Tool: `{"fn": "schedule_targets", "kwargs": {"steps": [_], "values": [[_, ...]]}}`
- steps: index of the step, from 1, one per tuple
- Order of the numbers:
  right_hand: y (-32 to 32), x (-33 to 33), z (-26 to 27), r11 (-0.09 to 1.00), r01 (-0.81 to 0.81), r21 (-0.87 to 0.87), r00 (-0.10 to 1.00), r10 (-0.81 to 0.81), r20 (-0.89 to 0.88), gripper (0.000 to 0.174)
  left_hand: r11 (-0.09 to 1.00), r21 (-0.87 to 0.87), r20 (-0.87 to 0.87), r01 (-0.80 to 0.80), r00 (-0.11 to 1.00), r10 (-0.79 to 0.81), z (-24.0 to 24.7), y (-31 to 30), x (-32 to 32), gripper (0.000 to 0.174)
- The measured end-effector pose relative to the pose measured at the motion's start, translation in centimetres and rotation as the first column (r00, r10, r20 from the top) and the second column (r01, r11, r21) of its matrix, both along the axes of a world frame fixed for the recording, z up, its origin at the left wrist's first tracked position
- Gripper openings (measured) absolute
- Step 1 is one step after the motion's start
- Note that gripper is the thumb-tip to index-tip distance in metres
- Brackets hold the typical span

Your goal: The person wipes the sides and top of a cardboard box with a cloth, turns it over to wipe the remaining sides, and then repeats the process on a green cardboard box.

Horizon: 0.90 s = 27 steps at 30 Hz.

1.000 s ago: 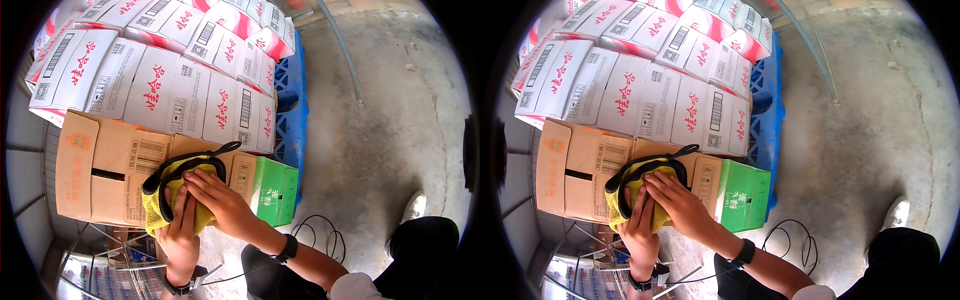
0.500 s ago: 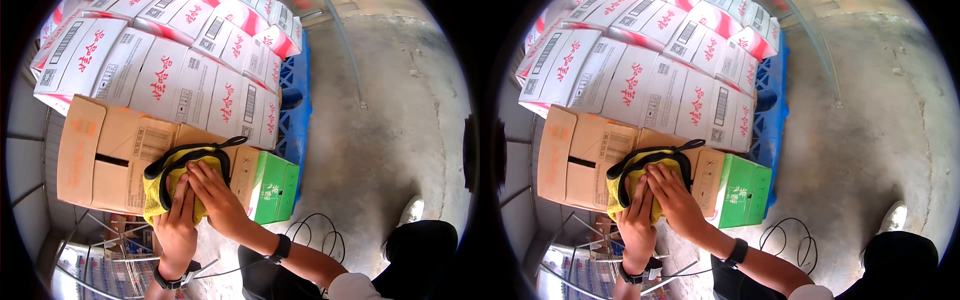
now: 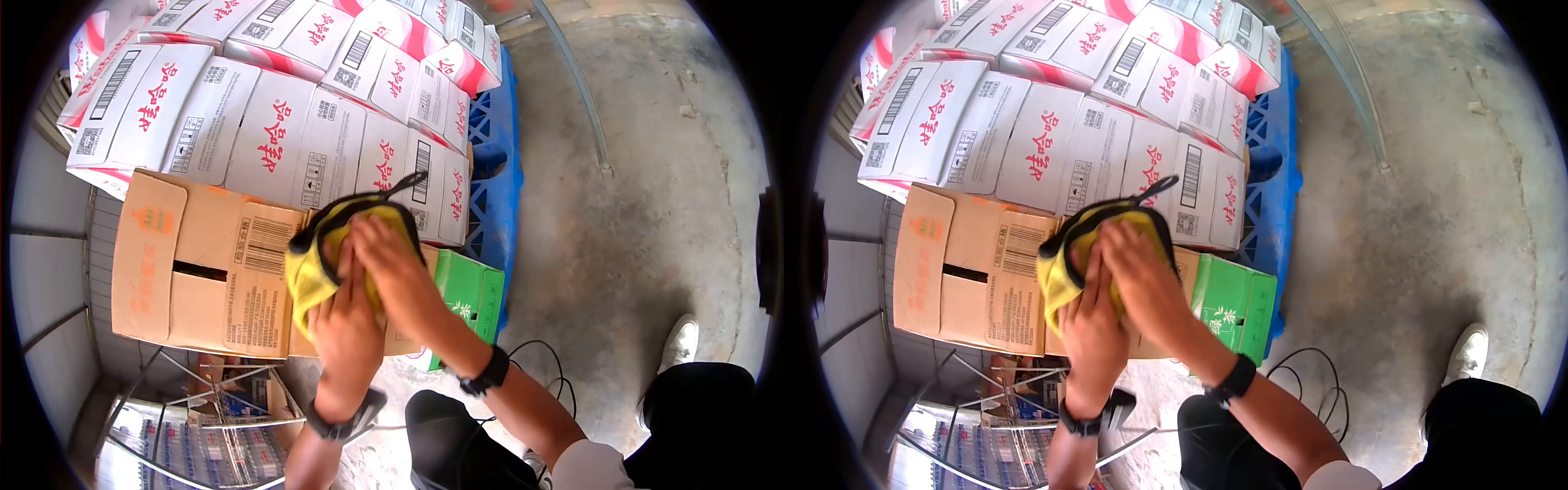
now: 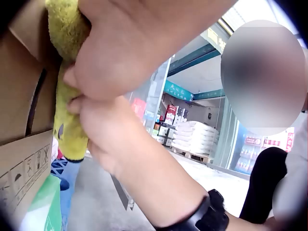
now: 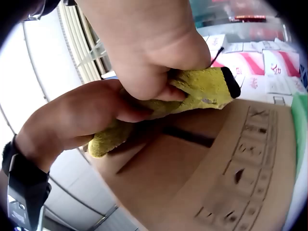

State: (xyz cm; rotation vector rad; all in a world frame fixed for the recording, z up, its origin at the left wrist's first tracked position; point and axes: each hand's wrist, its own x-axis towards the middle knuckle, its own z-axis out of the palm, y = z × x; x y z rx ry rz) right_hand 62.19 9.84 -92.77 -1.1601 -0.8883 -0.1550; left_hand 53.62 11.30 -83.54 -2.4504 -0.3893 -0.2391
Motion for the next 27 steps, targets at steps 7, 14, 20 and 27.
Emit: {"fn": "schedule_targets", "kwargs": {"steps": [7, 14, 20, 27], "values": [[-0.5, -7.2, -2.4, 0.995, -0.021, -0.096, 0.995, 0.012, -0.097, 0.058, 0.999, 0.004, -0.178, -0.048, 0.983, 0.048, 1.0, -1.6, -4.7, 0.055], [1.0, -2.3, -1.6, 0.993, 0.041, -0.111, 0.996, -0.049, -0.069, 0.061, 0.999, -0.041, -0.109, 0.020, 0.994, -0.025, 0.1, 0.2, 0.1, 0.053], [-0.4, -8.9, -2.4, 0.990, -0.015, -0.144, 0.994, 0.000, -0.106, 0.058, 0.984, -0.049, -0.211, -0.170, 0.965, 0.157, 0.7, -1.9, -6.0, 0.050], [0.5, -2.7, -1.8, 0.995, 0.025, -0.096, 0.996, -0.032, -0.079, 0.065, 0.997, -0.079, -0.121, -0.012, 0.993, 0.003, -0.4, 0.2, -0.2, 0.055]]}}
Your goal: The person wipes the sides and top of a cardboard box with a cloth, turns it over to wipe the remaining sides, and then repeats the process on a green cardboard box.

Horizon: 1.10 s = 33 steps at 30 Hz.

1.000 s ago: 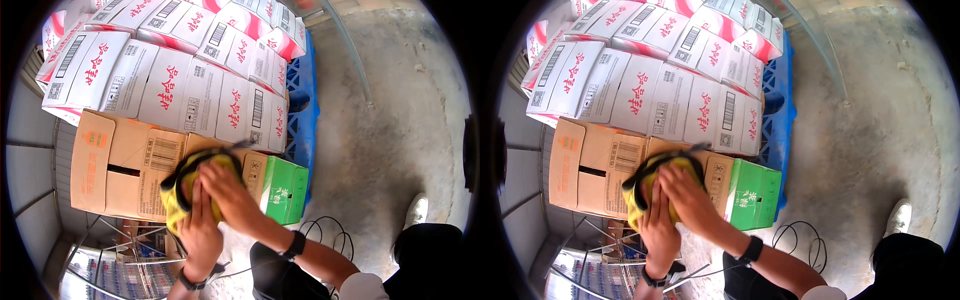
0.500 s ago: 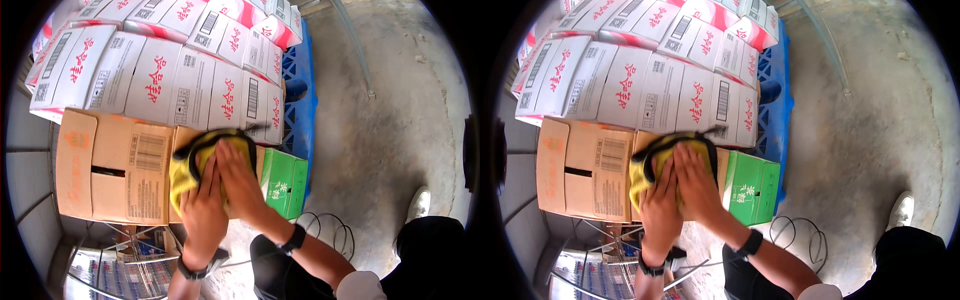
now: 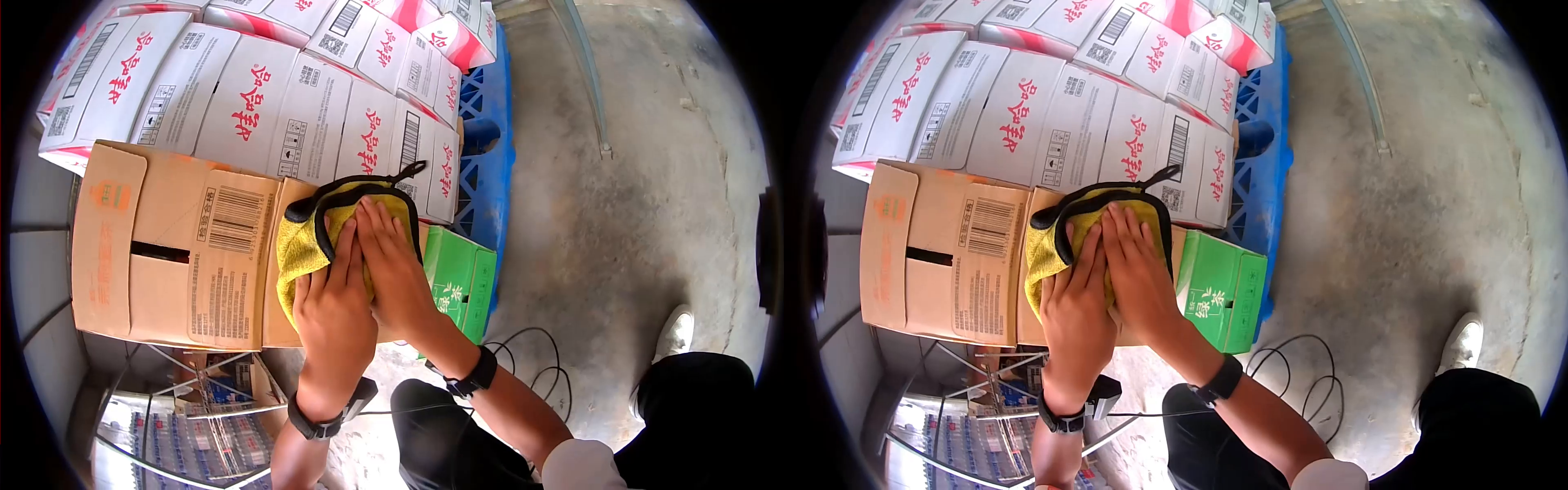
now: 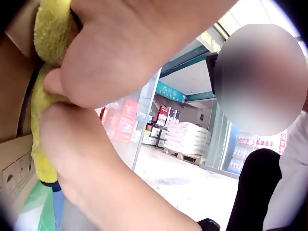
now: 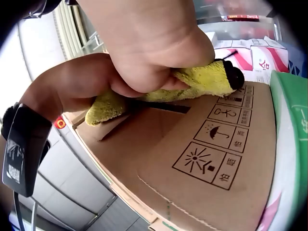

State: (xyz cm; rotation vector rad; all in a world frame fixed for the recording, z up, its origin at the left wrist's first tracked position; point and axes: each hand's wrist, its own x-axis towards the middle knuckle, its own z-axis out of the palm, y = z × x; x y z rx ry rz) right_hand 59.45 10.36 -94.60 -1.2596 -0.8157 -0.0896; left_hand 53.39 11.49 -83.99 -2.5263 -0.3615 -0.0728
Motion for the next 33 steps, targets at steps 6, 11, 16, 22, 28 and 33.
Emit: {"fn": "schedule_targets", "kwargs": {"steps": [6, 11, 16, 22, 28, 33], "values": [[-1.5, -6.5, -1.3, 0.996, -0.062, -0.063, 0.998, 0.061, -0.017, 0.058, 0.994, -0.027, -0.079, -0.104, 0.992, 0.102, 0.9, -2.7, -5.7, 0.057], [-1.1, -2.1, -0.4, 0.997, 0.014, -0.077, 1.000, -0.013, 0.016, 0.055, 0.999, -0.045, -0.089, -0.030, 0.996, 0.026, 0.9, -1.2, -2.4, 0.054], [0.9, -0.1, -1.3, 0.996, 0.075, -0.057, 0.997, -0.074, 0.020, 0.061, 0.996, -0.078, 0.019, -0.036, 0.999, 0.037, -0.5, 0.0, -0.2, 0.046], [-0.3, -5.3, -1.5, 0.997, -0.016, -0.079, 0.999, 0.013, -0.040, 0.062, 0.990, -0.060, -0.118, -0.130, 0.985, 0.123, 0.6, -1.9, -5.2, 0.058], [0.5, -0.1, -0.9, 0.998, 0.027, -0.056, 0.999, -0.028, -0.016, 0.065, 0.997, -0.034, -0.020, 0.073, 0.997, -0.074, 0.0, 0.4, 0.3, 0.048], [-1.2, -6.4, -1.4, 0.993, -0.030, -0.117, 0.998, 0.024, -0.050, 0.057, 0.997, -0.014, -0.126, -0.074, 0.989, 0.071, 0.6, -1.9, -5.2, 0.055]]}}
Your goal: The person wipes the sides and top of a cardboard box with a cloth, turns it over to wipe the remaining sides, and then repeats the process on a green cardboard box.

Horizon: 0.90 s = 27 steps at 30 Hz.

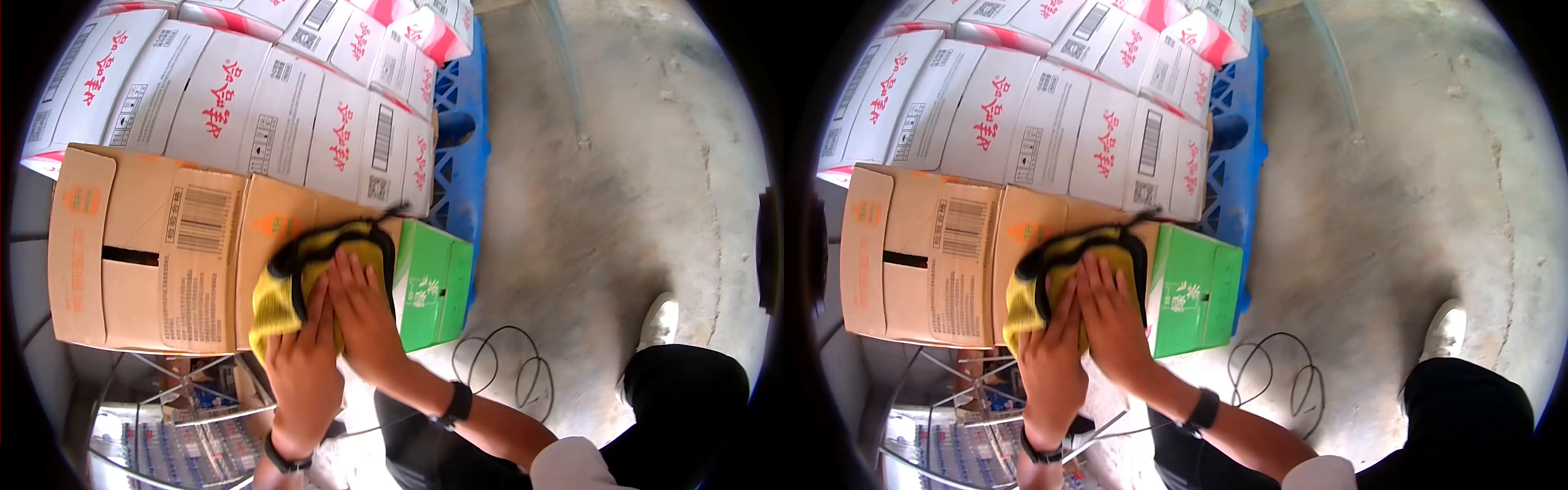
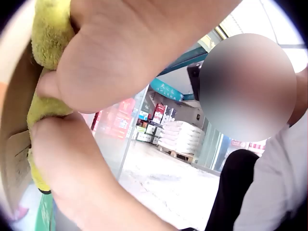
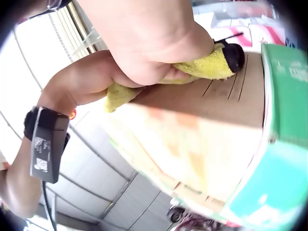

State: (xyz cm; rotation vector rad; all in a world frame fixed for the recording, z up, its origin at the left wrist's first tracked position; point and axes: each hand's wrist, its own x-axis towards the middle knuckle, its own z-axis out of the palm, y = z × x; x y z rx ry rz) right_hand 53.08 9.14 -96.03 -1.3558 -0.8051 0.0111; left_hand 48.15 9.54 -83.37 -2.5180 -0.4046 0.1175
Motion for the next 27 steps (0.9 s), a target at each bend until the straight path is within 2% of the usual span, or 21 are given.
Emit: {"fn": "schedule_targets", "kwargs": {"steps": [3, 6, 7, 9, 11, 13, 15, 16, 17, 19, 22, 23, 25, 27], "values": [[-1.7, -6.6, 0.5, 1.000, -0.022, -0.002, 0.998, 0.022, -0.058, 0.058, 0.996, -0.007, -0.060, -0.087, 0.994, 0.086, 1.0, -2.1, -4.9, 0.054], [-2.0, -6.3, 0.4, 0.999, -0.054, -0.001, 0.998, 0.054, -0.031, 0.063, 0.999, 0.030, -0.042, -0.038, 0.998, 0.039, 0.9, -1.9, -4.9, 0.052], [-1.6, -5.1, 0.0, 0.999, -0.029, -0.025, 1.000, 0.029, 0.001, 0.059, 1.000, 0.014, -0.031, 0.001, 1.000, -0.001, 0.5, -1.4, -4.1, 0.050], [-1.0, -1.5, 0.7, 0.998, -0.033, -0.043, 0.999, 0.032, -0.044, 0.060, 0.999, -0.044, -0.008, -0.006, 1.000, 0.006, 0.2, -0.3, -1.3, 0.048], [0.0, -0.1, 0.8, 1.000, 0.001, -0.010, 0.999, -0.002, -0.039, 0.060, 0.999, -0.036, 0.020, -0.001, 1.000, 0.002, 0.2, 0.1, 0.6, 0.046], [0.1, -1.9, 0.8, 0.999, 0.031, -0.034, 0.999, -0.032, -0.029, 0.057, 0.997, 0.054, -0.006, 0.053, 0.999, -0.053, 0.1, 0.5, -1.2, 0.047], [-0.7, -5.7, 0.2, 0.998, 0.041, -0.042, 0.999, -0.041, -0.007, 0.056, 0.999, 0.041, -0.031, -0.008, 0.999, 0.010, 0.5, -1.1, -4.1, 0.047], [-1.5, -7.3, 0.1, 0.999, 0.004, -0.034, 1.000, -0.004, -0.011, 0.056, 0.995, 0.028, -0.043, -0.093, 0.995, 0.094, 0.4, -1.6, -6.1, 0.047], [-2.2, -8.3, 0.3, 0.998, -0.067, 0.001, 0.997, 0.067, -0.035, 0.056, 0.994, 0.002, -0.035, -0.106, 0.994, 0.106, 0.8, -2.4, -6.7, 0.048], [-2.4, -8.4, 0.1, 0.998, -0.064, -0.015, 0.998, 0.064, 0.008, 0.057, 0.995, -0.010, -0.034, -0.103, 0.994, 0.102, 0.9, -2.4, -6.8, 0.047], [-1.5, -3.9, 0.6, 0.999, -0.003, -0.043, 0.999, 0.005, 0.052, 0.057, 0.998, -0.027, 0.031, -0.052, 0.998, 0.053, 0.1, -1.3, -3.3, 0.050], [-0.9, -2.2, 1.0, 0.995, 0.014, -0.101, 0.999, -0.009, 0.044, 0.056, 1.000, -0.022, 0.061, -0.020, 0.998, 0.022, 0.0, -0.8, -1.7, 0.053], [-0.4, 0.9, 1.2, 0.997, 0.061, -0.044, 0.997, -0.059, 0.046, 0.055, 0.998, -0.067, 0.113, 0.013, 0.994, -0.006, -0.6, 0.3, 0.1, 0.053], [-0.3, 0.0, 0.8, 0.998, 0.061, 0.005, 0.997, -0.061, 0.045, 0.055, 0.999, -0.033, 0.094, 0.011, 0.996, -0.008, -1.0, 0.4, -1.2, 0.052]]}}
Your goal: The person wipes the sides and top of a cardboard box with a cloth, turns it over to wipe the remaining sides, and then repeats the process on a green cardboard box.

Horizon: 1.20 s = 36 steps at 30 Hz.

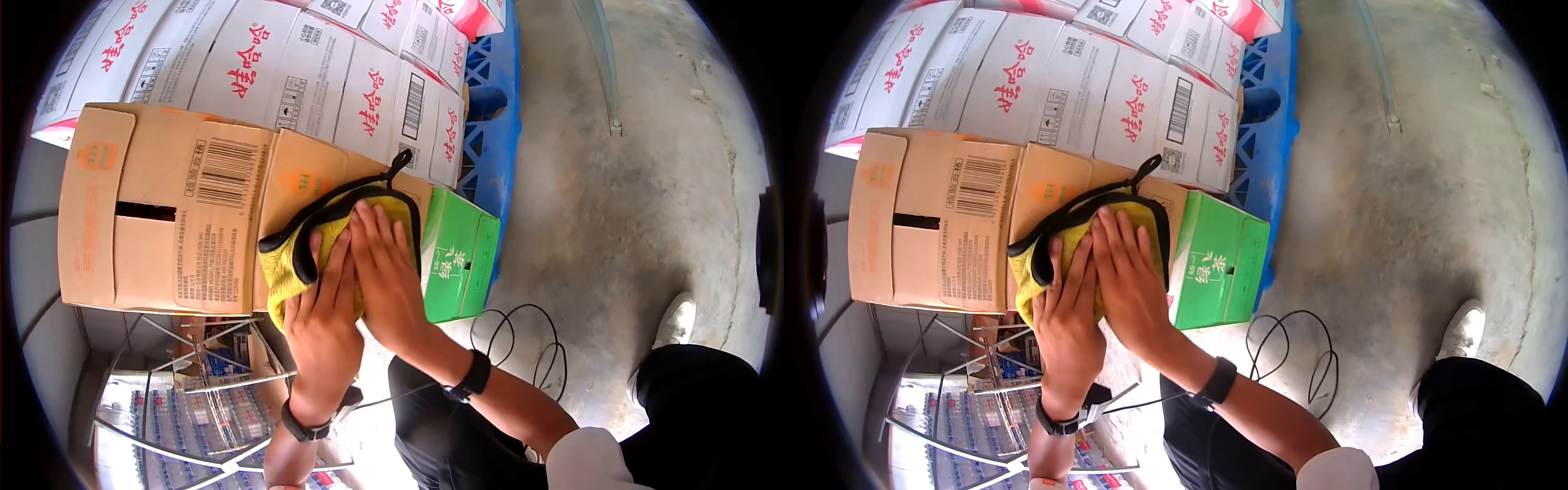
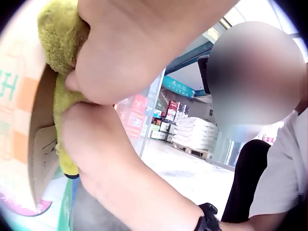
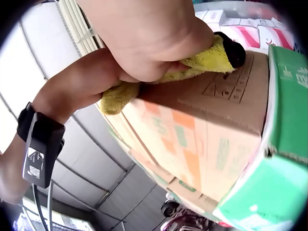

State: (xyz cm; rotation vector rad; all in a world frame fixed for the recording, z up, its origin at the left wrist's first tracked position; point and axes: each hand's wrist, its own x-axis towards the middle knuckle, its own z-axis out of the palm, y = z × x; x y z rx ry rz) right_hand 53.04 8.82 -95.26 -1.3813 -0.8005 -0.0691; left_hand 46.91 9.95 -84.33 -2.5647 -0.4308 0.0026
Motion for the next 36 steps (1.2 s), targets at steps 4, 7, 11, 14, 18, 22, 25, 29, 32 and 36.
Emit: {"fn": "schedule_targets", "kwargs": {"steps": [4, 7, 11, 14, 18, 22, 25, 29, 32, 36], "values": [[-0.7, -6.1, -2.5, 0.999, -0.025, 0.042, 1.000, 0.026, -0.016, 0.055, 0.992, -0.077, -0.010, -0.101, 0.995, 0.100, -1.0, -1.7, -5.0, 0.055], [-2.3, -7.2, -2.7, 0.991, -0.131, -0.023, 0.991, 0.131, 0.021, 0.055, 0.998, 0.005, 0.008, -0.069, 0.998, 0.069, -1.9, -2.2, -6.8, 0.057], [-3.6, -1.7, -1.8, 0.998, -0.065, 0.021, 0.998, 0.065, -0.021, 0.055, 0.999, -0.003, 0.095, -0.042, 0.995, 0.042, -2.6, -3.1, -3.1, 0.064], [-4.3, 3.0, 0.0, 0.987, 0.077, 0.139, 0.997, -0.073, -0.033, 0.054, 0.987, 0.116, 0.208, 0.108, 0.969, -0.130, -2.0, -3.1, 1.5, 0.057], [-1.0, 6.1, -1.0, 0.978, 0.077, 0.196, 0.988, -0.048, -0.146, 0.063, 0.997, -0.013, 0.076, 0.079, 0.994, -0.078, -1.8, -0.4, 5.9, 0.052], [1.6, 2.1, -3.1, 0.985, 0.014, 0.170, 0.954, 0.038, -0.298, 0.064, 0.990, 0.078, -0.156, 0.122, 0.982, -0.108, -1.9, 1.5, 4.6, 0.050], [0.2, -4.5, -3.2, 0.993, -0.052, 0.109, 0.926, 0.089, -0.366, 0.062, 0.987, 0.159, -0.240, 0.004, 0.970, 0.035, -1.9, -0.7, 0.0, 0.050], [0.1, -3.1, -3.5, 0.985, -0.116, 0.131, 0.931, 0.154, -0.330, 0.065, 0.987, 0.154, -0.210, 0.045, 0.978, -0.012, -2.5, 0.4, -0.5, 0.050], [2.2, 3.9, -3.2, 0.972, 0.022, 0.234, 0.966, 0.040, -0.257, 0.073, 0.980, 0.122, -0.075, 0.157, 0.986, -0.148, -2.8, 2.5, 5.8, 0.048], [2.6, 4.2, -4.0, 0.969, 0.053, 0.241, 0.978, -0.002, -0.209, 0.073, 0.987, 0.078, -0.099, 0.139, 0.986, -0.131, -3.2, 3.0, 6.7, 0.044]]}}
